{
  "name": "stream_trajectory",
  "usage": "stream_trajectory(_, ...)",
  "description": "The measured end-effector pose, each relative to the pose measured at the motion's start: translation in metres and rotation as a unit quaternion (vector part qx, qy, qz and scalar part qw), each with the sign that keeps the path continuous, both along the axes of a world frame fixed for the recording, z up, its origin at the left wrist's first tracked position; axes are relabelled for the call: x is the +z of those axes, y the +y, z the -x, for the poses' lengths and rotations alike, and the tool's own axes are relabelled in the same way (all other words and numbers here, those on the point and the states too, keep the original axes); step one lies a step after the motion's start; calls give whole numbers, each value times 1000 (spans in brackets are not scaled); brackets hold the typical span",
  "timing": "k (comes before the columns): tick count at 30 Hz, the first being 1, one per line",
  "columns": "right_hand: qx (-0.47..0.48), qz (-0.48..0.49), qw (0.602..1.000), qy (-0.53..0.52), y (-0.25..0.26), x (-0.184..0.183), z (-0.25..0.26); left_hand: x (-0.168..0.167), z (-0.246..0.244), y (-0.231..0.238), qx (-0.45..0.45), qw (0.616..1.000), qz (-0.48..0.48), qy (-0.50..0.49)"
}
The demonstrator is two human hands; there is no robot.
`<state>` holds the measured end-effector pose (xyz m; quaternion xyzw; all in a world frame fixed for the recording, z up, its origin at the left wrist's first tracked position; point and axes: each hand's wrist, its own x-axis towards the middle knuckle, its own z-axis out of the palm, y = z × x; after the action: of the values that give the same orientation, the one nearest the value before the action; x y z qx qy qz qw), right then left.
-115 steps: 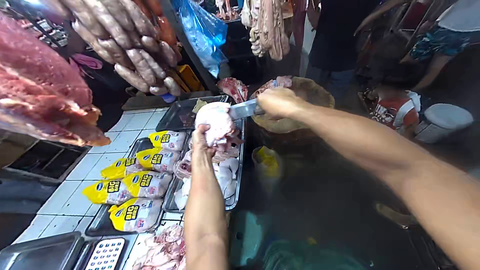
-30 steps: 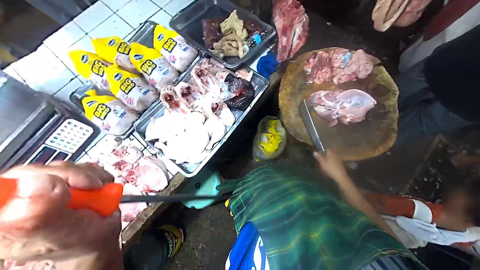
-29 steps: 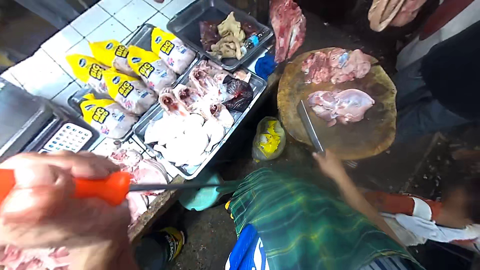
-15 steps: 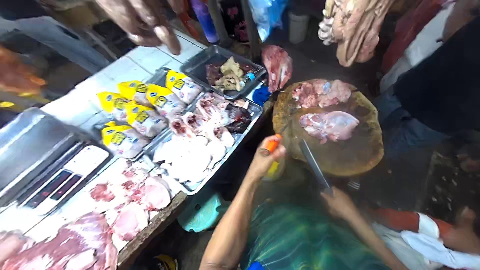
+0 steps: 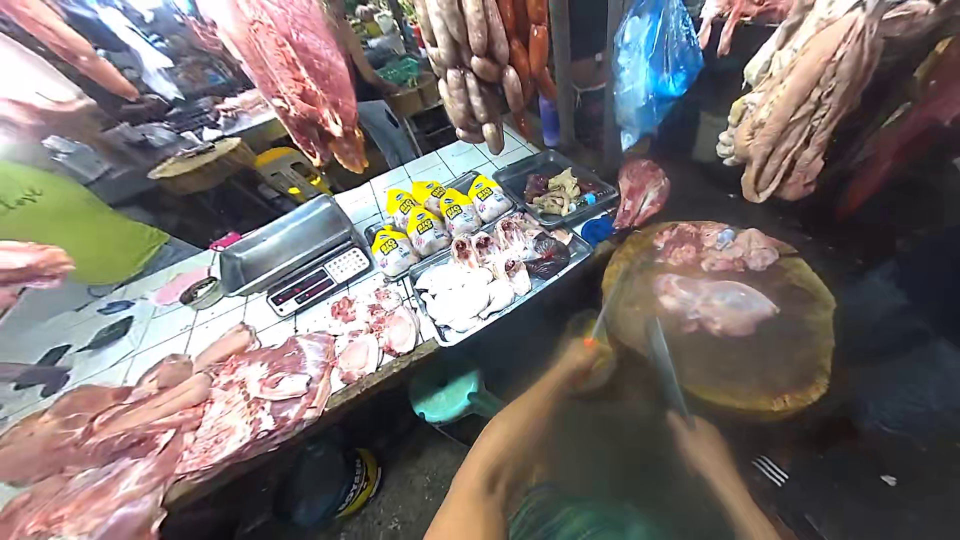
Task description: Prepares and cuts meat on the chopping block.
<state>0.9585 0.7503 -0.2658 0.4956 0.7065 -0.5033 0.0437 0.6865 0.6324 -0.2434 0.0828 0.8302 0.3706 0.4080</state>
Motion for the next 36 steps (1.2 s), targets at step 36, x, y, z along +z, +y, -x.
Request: stream_trajectory(36,303,-141,940,73,-119,70,46,23,81,-207,169,898,98,394)
